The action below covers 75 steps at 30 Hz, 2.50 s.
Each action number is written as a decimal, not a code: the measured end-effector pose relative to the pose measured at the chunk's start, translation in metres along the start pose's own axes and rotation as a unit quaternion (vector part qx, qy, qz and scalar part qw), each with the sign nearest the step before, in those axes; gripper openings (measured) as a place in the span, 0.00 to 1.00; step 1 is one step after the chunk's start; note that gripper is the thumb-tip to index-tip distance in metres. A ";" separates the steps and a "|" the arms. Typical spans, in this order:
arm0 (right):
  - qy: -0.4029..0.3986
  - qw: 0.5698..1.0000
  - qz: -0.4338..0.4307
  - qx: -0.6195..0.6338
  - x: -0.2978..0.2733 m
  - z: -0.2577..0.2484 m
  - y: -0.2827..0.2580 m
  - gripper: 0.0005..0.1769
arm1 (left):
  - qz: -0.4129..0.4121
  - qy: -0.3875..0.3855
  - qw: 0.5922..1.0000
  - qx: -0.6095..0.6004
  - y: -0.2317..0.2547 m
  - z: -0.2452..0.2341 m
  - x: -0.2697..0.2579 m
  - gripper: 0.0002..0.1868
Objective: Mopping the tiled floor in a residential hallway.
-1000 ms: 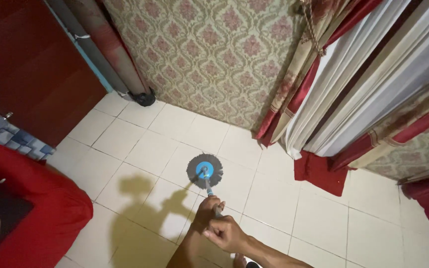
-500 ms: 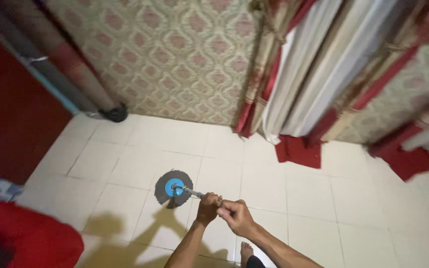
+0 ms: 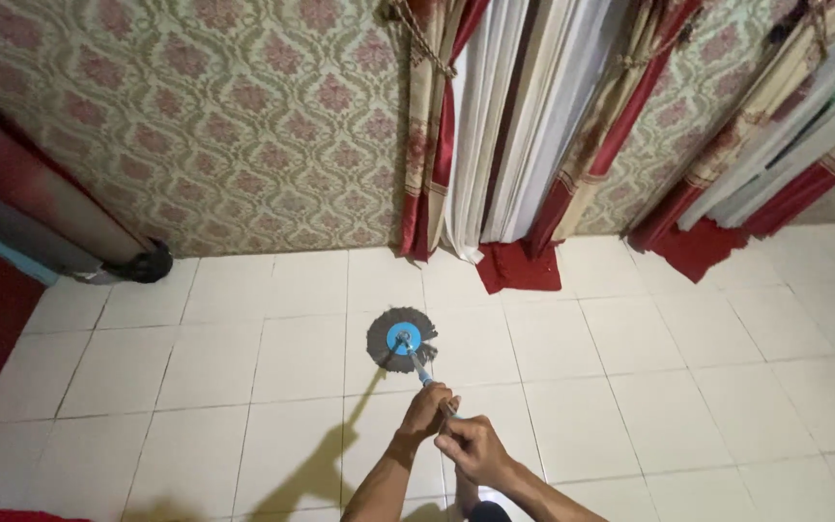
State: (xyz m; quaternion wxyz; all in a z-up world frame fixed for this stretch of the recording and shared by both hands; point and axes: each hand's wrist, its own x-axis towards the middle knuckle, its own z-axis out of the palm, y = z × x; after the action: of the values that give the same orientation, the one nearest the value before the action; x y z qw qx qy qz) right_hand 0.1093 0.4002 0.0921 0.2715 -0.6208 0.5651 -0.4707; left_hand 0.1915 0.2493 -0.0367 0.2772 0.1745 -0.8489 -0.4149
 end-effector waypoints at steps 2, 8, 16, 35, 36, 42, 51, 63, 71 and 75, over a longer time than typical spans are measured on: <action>-0.011 0.999 0.015 0.031 0.001 -0.003 -0.017 0.27 | -0.018 -0.007 1.000 0.014 0.010 -0.005 -0.004 0.22; -0.044 0.995 0.022 0.083 0.004 0.003 -0.042 0.21 | -0.047 0.019 0.998 0.035 0.023 -0.035 -0.035 0.26; -0.084 0.990 0.046 0.102 -0.011 -0.003 -0.019 0.18 | -0.101 0.062 0.984 0.130 0.004 -0.007 -0.073 0.26; 0.006 0.998 0.003 0.059 -0.132 -0.187 0.011 0.20 | -0.031 0.015 0.999 0.027 0.117 0.189 0.050 0.21; 0.021 0.998 0.036 0.052 -0.142 -0.191 0.020 0.21 | -0.022 -0.016 0.999 0.042 0.117 0.199 0.051 0.22; 0.041 0.998 0.037 0.041 -0.156 -0.221 0.030 0.19 | -0.060 -0.020 0.998 0.025 0.142 0.212 0.059 0.21; -0.013 0.992 0.055 0.109 -0.160 -0.182 0.058 0.19 | -0.172 -0.016 0.978 0.115 0.130 0.185 0.009 0.20; -0.101 0.986 0.029 0.130 -0.140 -0.163 0.025 0.23 | -0.101 0.161 0.978 0.090 0.120 0.175 -0.028 0.22; -0.004 0.997 0.015 0.073 -0.162 -0.218 0.013 0.19 | -0.053 0.058 0.995 0.067 0.131 0.224 0.035 0.20; 0.057 0.996 0.048 0.054 -0.164 -0.222 0.039 0.17 | -0.029 0.016 0.997 0.073 0.125 0.232 0.052 0.20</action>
State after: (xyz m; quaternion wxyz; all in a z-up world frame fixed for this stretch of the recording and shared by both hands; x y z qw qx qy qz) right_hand -0.0925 0.5915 0.1032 0.2942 -0.5494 0.5824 -0.5220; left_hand -0.0003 0.4372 -0.0356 0.2651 0.2254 -0.8670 -0.3568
